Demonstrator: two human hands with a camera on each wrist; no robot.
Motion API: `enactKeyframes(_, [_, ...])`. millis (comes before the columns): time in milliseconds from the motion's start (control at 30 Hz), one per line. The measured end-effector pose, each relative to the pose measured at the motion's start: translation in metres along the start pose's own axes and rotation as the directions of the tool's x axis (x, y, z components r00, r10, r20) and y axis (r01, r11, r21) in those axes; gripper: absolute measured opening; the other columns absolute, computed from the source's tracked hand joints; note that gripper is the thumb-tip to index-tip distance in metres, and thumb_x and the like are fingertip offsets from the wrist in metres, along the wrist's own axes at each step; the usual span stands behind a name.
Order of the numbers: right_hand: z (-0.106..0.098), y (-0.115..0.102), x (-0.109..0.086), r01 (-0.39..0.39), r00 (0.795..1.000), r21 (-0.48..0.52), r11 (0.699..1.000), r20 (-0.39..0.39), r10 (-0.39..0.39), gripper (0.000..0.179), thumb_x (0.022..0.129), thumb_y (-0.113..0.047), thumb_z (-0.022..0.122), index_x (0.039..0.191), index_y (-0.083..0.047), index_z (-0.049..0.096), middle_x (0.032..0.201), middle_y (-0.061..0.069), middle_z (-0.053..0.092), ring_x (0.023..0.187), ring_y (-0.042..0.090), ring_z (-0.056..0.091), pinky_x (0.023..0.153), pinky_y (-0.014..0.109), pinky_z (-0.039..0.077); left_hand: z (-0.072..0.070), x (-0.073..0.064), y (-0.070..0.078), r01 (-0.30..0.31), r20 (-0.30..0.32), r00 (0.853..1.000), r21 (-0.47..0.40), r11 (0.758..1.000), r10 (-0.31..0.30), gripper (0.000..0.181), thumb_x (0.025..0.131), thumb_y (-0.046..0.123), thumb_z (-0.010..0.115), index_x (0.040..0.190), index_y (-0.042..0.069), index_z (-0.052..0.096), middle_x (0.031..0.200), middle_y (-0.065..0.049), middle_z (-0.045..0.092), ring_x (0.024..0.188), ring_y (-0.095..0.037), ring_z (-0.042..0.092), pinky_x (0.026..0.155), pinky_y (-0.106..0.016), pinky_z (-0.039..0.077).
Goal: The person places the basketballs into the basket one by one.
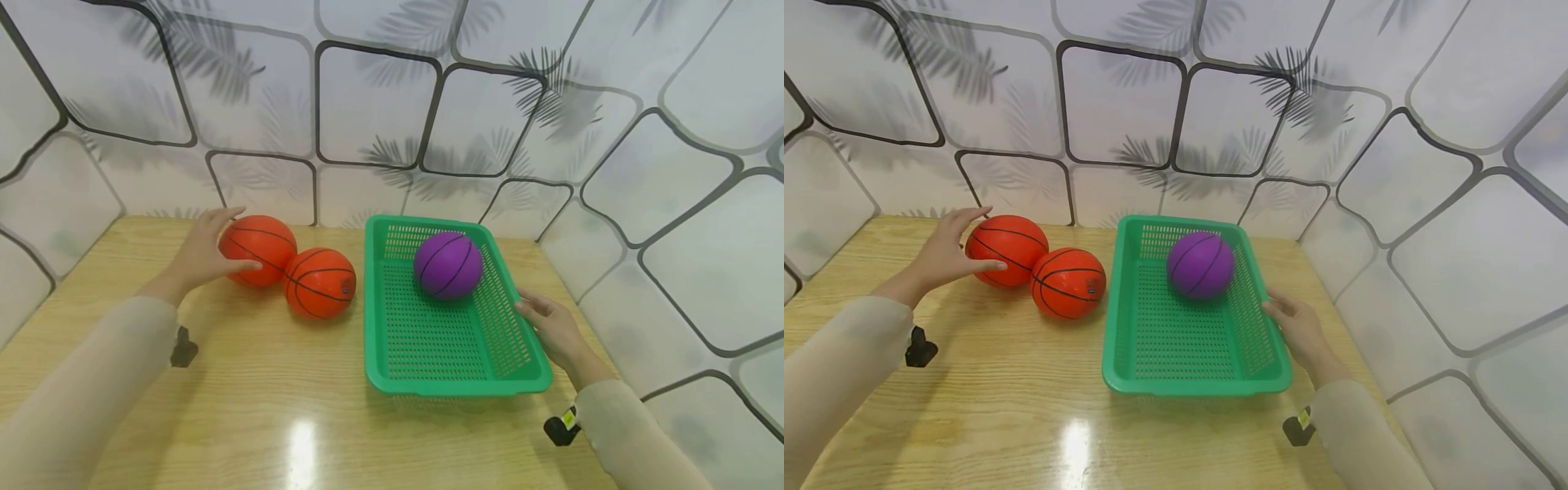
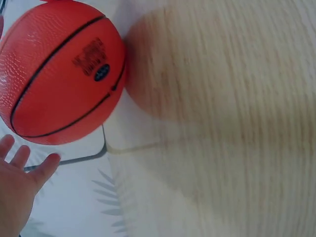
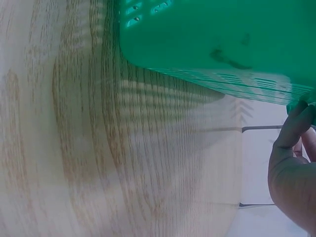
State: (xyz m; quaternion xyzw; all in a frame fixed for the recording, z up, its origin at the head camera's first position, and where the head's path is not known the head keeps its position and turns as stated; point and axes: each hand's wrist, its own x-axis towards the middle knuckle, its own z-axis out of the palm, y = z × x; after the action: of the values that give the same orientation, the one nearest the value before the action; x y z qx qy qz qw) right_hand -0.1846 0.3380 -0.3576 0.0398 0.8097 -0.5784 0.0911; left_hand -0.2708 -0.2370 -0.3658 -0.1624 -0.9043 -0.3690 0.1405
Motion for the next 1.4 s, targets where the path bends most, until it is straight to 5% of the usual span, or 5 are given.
enactKeyframes(300, [0.0,0.0,0.002,-0.003,1.0,0.046,0.999,-0.004,0.003,0.063,0.097,-0.031,0.054,0.148,-0.003,0.029,0.143,0.025,0.032,0.096,0.008,0.06,0.085,0.028,0.051,0.005,-0.005,-0.01,0.085,0.081,0.993,-0.022,0.996,-0.083,0.105,0.063,0.023,0.09,0.148,0.01,0.031,0.141,-0.032,0.024,0.129,-0.05,0.023,0.099,-0.071,0.022])
enactKeyframes(700, [-0.001,-0.004,0.0,0.009,1.0,-0.035,0.999,-0.017,-0.01,0.062,0.098,-0.032,0.053,0.148,-0.003,0.03,0.146,0.026,0.029,0.105,0.01,0.053,0.087,0.027,0.05,0.009,-0.008,-0.012,0.105,0.051,0.994,-0.092,0.99,-0.101,0.104,0.064,0.016,0.089,0.148,0.007,0.03,0.142,-0.028,0.032,0.13,-0.047,0.027,0.1,-0.067,0.025])
enactKeyframes(1100, [0.0,0.001,0.002,0.001,1.0,0.009,1.0,-0.015,-0.001,0.062,0.097,-0.031,0.055,0.147,-0.003,0.032,0.139,0.023,0.038,0.097,0.01,0.059,0.086,0.03,0.051,0.006,-0.011,-0.016,0.129,0.056,0.991,-0.117,0.985,-0.123,0.1,0.068,0.02,0.087,0.149,0.009,0.03,0.144,-0.027,0.032,0.128,-0.047,0.029,0.098,-0.068,0.027])
enactKeyframes(1400, [0.0,0.0,0.001,0.005,1.0,-0.051,0.999,-0.006,-0.005,0.065,0.097,-0.035,0.054,0.148,-0.004,0.028,0.147,0.026,0.028,0.129,0.039,0.035,0.09,0.028,0.048,-0.019,-0.005,-0.011,0.197,0.088,0.978,-0.127,0.972,-0.187,0.099,0.073,0.024,0.084,0.151,0.014,0.024,0.146,-0.024,0.03,0.123,-0.05,0.031,0.091,-0.067,0.033])
